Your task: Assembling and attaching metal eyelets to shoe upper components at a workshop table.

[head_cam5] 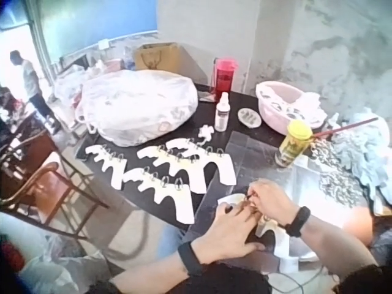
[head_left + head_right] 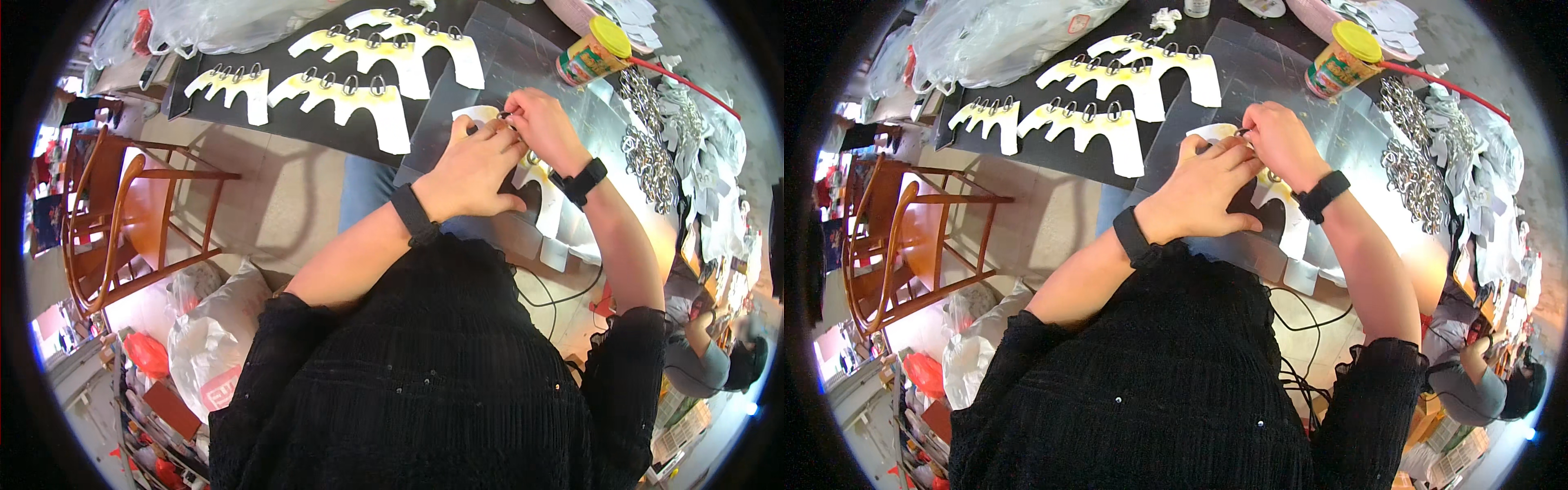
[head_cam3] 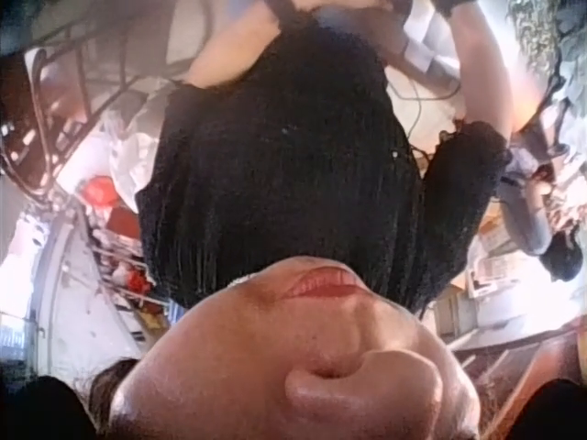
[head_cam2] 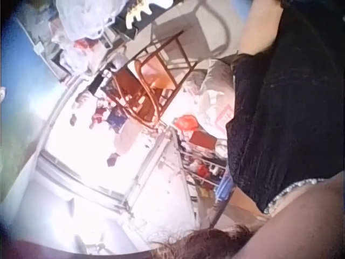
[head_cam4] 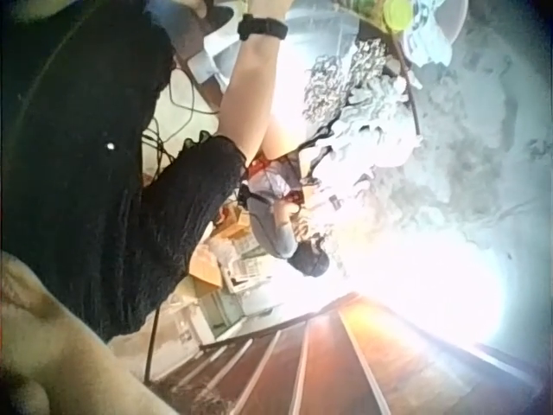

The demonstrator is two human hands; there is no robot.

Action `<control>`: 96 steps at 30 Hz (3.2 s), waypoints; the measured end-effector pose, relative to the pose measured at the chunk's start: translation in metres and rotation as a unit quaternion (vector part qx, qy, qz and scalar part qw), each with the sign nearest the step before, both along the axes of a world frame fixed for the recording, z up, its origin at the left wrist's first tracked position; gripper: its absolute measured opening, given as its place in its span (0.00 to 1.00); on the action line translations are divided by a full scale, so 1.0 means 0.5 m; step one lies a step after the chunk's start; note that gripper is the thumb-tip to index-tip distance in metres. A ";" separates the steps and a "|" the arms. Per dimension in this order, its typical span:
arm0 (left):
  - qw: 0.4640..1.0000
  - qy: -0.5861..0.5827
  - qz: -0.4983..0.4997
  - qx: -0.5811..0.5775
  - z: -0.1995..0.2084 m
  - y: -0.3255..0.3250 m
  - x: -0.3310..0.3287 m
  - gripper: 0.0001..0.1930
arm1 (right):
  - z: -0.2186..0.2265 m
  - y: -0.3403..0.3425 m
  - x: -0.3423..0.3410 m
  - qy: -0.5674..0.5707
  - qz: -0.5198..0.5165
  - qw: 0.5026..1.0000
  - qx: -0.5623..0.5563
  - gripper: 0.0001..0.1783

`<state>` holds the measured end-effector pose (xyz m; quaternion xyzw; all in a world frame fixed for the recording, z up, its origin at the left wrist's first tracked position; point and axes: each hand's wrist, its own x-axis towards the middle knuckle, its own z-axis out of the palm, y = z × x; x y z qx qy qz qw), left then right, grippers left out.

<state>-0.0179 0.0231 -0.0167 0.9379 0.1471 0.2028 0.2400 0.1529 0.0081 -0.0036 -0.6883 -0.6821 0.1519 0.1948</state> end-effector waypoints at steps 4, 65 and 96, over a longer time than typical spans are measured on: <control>1.000 -0.007 0.007 0.013 0.002 0.000 0.000 0.36 | 0.005 0.002 0.006 0.044 -0.020 0.999 -0.023 0.06; 0.999 0.015 -0.014 -0.042 0.011 -0.001 -0.015 0.39 | 0.024 -0.057 0.004 0.009 0.022 0.999 -0.033 0.16; 0.999 -0.033 0.042 -0.011 0.008 -0.014 -0.071 0.30 | 0.032 -0.036 -0.014 0.029 0.010 0.997 -0.069 0.13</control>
